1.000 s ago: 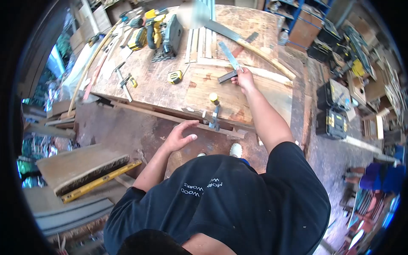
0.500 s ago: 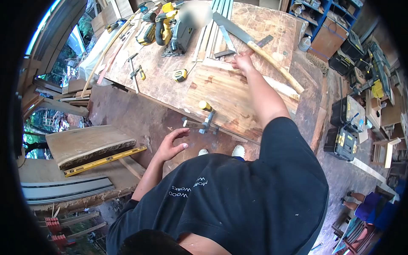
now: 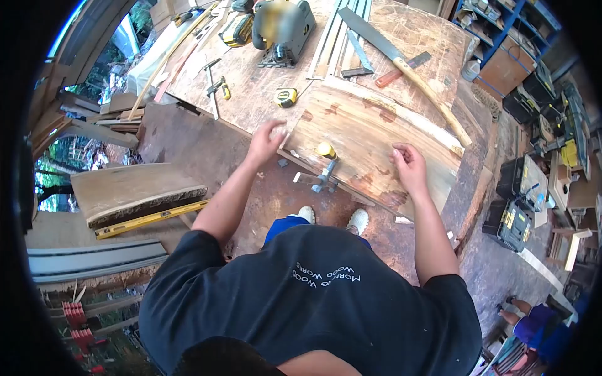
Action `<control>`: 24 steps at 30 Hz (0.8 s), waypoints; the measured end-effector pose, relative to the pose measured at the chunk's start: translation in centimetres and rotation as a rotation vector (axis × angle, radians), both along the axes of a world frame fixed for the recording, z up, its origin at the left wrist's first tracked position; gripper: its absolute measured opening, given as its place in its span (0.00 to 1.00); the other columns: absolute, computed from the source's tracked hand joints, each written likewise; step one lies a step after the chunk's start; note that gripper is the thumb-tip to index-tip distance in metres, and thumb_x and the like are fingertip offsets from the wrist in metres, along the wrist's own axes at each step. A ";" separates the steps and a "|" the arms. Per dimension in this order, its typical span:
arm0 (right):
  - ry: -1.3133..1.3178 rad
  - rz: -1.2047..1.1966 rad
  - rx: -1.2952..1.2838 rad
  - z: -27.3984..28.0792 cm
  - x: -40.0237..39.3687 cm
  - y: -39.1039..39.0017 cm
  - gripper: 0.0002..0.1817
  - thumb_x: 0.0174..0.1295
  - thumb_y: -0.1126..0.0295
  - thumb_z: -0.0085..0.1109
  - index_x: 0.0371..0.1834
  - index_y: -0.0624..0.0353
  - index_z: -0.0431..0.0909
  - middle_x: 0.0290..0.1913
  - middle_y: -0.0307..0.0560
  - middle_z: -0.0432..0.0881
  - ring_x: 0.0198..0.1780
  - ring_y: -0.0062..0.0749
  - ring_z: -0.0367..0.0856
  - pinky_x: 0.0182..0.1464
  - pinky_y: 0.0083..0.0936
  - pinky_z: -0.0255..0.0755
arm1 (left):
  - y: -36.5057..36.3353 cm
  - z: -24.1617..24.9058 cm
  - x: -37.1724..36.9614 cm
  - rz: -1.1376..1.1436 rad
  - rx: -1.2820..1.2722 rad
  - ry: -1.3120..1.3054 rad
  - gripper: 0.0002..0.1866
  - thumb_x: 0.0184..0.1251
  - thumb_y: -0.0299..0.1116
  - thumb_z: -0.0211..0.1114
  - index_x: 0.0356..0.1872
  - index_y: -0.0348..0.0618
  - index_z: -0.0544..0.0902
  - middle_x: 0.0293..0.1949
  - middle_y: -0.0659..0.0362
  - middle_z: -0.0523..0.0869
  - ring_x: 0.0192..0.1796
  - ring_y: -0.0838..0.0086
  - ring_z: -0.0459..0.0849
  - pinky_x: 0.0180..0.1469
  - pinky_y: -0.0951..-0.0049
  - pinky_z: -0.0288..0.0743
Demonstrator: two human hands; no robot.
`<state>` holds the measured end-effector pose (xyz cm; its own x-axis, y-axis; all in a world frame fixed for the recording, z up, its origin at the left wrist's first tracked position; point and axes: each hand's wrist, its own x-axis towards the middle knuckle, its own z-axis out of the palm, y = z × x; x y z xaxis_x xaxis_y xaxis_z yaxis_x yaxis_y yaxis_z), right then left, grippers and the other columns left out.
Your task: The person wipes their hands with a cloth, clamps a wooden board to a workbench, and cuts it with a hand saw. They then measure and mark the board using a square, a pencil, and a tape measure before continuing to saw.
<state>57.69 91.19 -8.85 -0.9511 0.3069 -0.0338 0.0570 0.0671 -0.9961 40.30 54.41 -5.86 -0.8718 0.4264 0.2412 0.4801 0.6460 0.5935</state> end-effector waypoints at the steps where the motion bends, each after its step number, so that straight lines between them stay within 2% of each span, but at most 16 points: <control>1: 0.024 -0.044 -0.007 0.5 0.4 -0.4 0.11 0.68 0.73 0.56 0.50 0.67 0.76 0.39 0.45 0.83 0.40 0.24 0.82 0.44 0.20 0.76 | 1.6 0.4 -1.9 0.004 -0.048 0.040 0.16 0.61 0.34 0.64 0.51 0.43 0.82 0.50 0.49 0.84 0.53 0.55 0.81 0.57 0.60 0.73; 3: 0.007 -0.083 0.007 1.7 1.0 -1.3 0.11 0.68 0.73 0.56 0.50 0.67 0.76 0.39 0.44 0.83 0.40 0.24 0.82 0.44 0.19 0.76 | 4.5 0.3 -6.3 -0.017 -0.083 0.083 0.16 0.62 0.35 0.63 0.51 0.42 0.82 0.50 0.50 0.83 0.53 0.55 0.81 0.58 0.60 0.73; 5: -0.018 -0.143 0.021 2.3 1.9 -2.5 0.11 0.68 0.74 0.56 0.50 0.68 0.76 0.38 0.44 0.82 0.40 0.24 0.82 0.44 0.19 0.76 | 6.7 -1.9 -10.7 0.052 -0.336 0.251 0.18 0.62 0.37 0.63 0.51 0.42 0.81 0.50 0.51 0.83 0.53 0.56 0.81 0.59 0.60 0.73; 6: -0.003 -0.167 0.025 2.5 2.3 -3.1 0.11 0.68 0.74 0.56 0.50 0.68 0.76 0.38 0.44 0.82 0.39 0.24 0.81 0.44 0.19 0.77 | 7.3 -2.6 -12.3 0.014 -0.320 0.252 0.18 0.62 0.37 0.63 0.51 0.42 0.81 0.50 0.51 0.83 0.53 0.56 0.81 0.59 0.60 0.73; 8: 0.000 -0.251 0.043 3.0 3.3 -4.4 0.11 0.68 0.74 0.56 0.50 0.68 0.76 0.38 0.44 0.82 0.39 0.23 0.81 0.44 0.19 0.77 | 8.0 -4.2 -15.5 0.005 -0.701 0.098 0.17 0.63 0.37 0.61 0.50 0.42 0.81 0.51 0.51 0.83 0.54 0.56 0.81 0.58 0.59 0.74; 10: 0.009 -0.377 0.114 3.5 5.0 -6.4 0.11 0.69 0.74 0.55 0.49 0.69 0.76 0.38 0.44 0.82 0.39 0.23 0.81 0.43 0.19 0.76 | 8.2 -7.1 -17.8 0.006 -0.782 0.186 0.15 0.62 0.36 0.59 0.47 0.39 0.81 0.49 0.48 0.84 0.53 0.56 0.82 0.56 0.56 0.76; 12: -0.010 -0.519 0.101 3.8 7.0 -8.7 0.10 0.69 0.74 0.55 0.48 0.69 0.77 0.37 0.43 0.82 0.38 0.23 0.81 0.43 0.19 0.76 | 8.4 -8.8 -21.4 -0.192 -0.936 -0.024 0.15 0.59 0.33 0.60 0.47 0.41 0.82 0.50 0.48 0.85 0.52 0.58 0.84 0.53 0.58 0.78; 13: -0.006 -0.573 0.093 4.2 8.2 -9.4 0.10 0.69 0.73 0.54 0.48 0.69 0.77 0.37 0.43 0.82 0.38 0.23 0.80 0.43 0.20 0.75 | 7.6 -8.9 -22.0 -0.328 -0.909 0.096 0.15 0.59 0.35 0.60 0.45 0.40 0.82 0.47 0.46 0.86 0.51 0.55 0.85 0.53 0.58 0.78; 14: -0.026 -0.663 0.107 4.4 9.6 -10.5 0.10 0.69 0.73 0.54 0.48 0.69 0.77 0.37 0.43 0.82 0.38 0.23 0.80 0.43 0.20 0.75 | 7.8 -8.1 -22.3 -0.257 -0.762 -0.051 0.15 0.60 0.35 0.59 0.45 0.38 0.81 0.44 0.44 0.86 0.50 0.52 0.84 0.53 0.57 0.77; 15: -0.044 -0.716 0.133 4.6 10.5 -11.5 0.09 0.69 0.73 0.54 0.46 0.68 0.77 0.36 0.43 0.82 0.38 0.23 0.81 0.43 0.20 0.75 | 7.5 -11.3 -25.2 -0.306 -0.696 0.016 0.15 0.64 0.37 0.56 0.44 0.37 0.80 0.42 0.41 0.85 0.49 0.49 0.84 0.52 0.54 0.76; 16: -0.058 -0.760 0.157 4.9 11.0 -12.4 0.09 0.69 0.73 0.54 0.45 0.68 0.78 0.36 0.43 0.82 0.38 0.22 0.81 0.44 0.21 0.75 | 6.8 -8.0 -23.3 -0.190 -0.313 -0.037 0.14 0.67 0.39 0.55 0.42 0.38 0.80 0.42 0.39 0.84 0.48 0.47 0.83 0.49 0.52 0.75; 17: -0.069 -0.822 0.162 5.5 11.4 -13.4 0.09 0.69 0.73 0.54 0.45 0.68 0.78 0.36 0.43 0.82 0.38 0.22 0.81 0.44 0.21 0.75 | 7.2 -6.0 -22.6 -0.192 -0.040 -0.063 0.14 0.69 0.38 0.54 0.37 0.37 0.79 0.35 0.45 0.85 0.38 0.52 0.84 0.41 0.56 0.75; 18: -0.071 -0.845 0.152 6.4 11.5 -14.1 0.10 0.69 0.73 0.54 0.48 0.68 0.77 0.36 0.43 0.82 0.38 0.23 0.81 0.43 0.20 0.76 | 8.0 -3.6 -21.2 -0.244 -0.037 -0.068 0.14 0.69 0.38 0.54 0.37 0.37 0.79 0.35 0.45 0.85 0.38 0.52 0.84 0.41 0.56 0.75; 20: -0.031 -0.841 0.236 7.4 10.8 -14.8 0.12 0.69 0.73 0.55 0.52 0.66 0.76 0.37 0.42 0.82 0.38 0.22 0.81 0.41 0.19 0.76 | 9.3 1.1 -16.9 -0.502 0.201 -0.404 0.13 0.68 0.37 0.53 0.34 0.36 0.78 0.27 0.55 0.80 0.31 0.66 0.78 0.38 0.65 0.72; 22: 0.021 -0.779 0.421 8.6 8.2 -14.5 0.14 0.66 0.74 0.56 0.55 0.61 0.77 0.38 0.42 0.82 0.37 0.23 0.81 0.41 0.20 0.76 | 12.7 4.3 -12.1 -0.869 0.086 -0.488 0.12 0.68 0.35 0.54 0.33 0.36 0.78 0.24 0.65 0.75 0.31 0.80 0.71 0.36 0.76 0.67; 24: 0.028 -0.683 0.641 10.4 5.1 -13.9 0.16 0.63 0.75 0.58 0.55 0.55 0.78 0.40 0.44 0.81 0.37 0.30 0.82 0.41 0.24 0.77 | 15.7 8.4 -7.7 -1.145 -0.143 -0.627 0.11 0.68 0.35 0.54 0.33 0.37 0.78 0.26 0.64 0.77 0.32 0.80 0.73 0.38 0.76 0.68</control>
<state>62.76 77.31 1.59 -0.5560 0.7515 0.3552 0.2631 0.5645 -0.7824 32.64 70.15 2.51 0.0522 0.9826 -0.1784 0.4641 0.1343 0.8755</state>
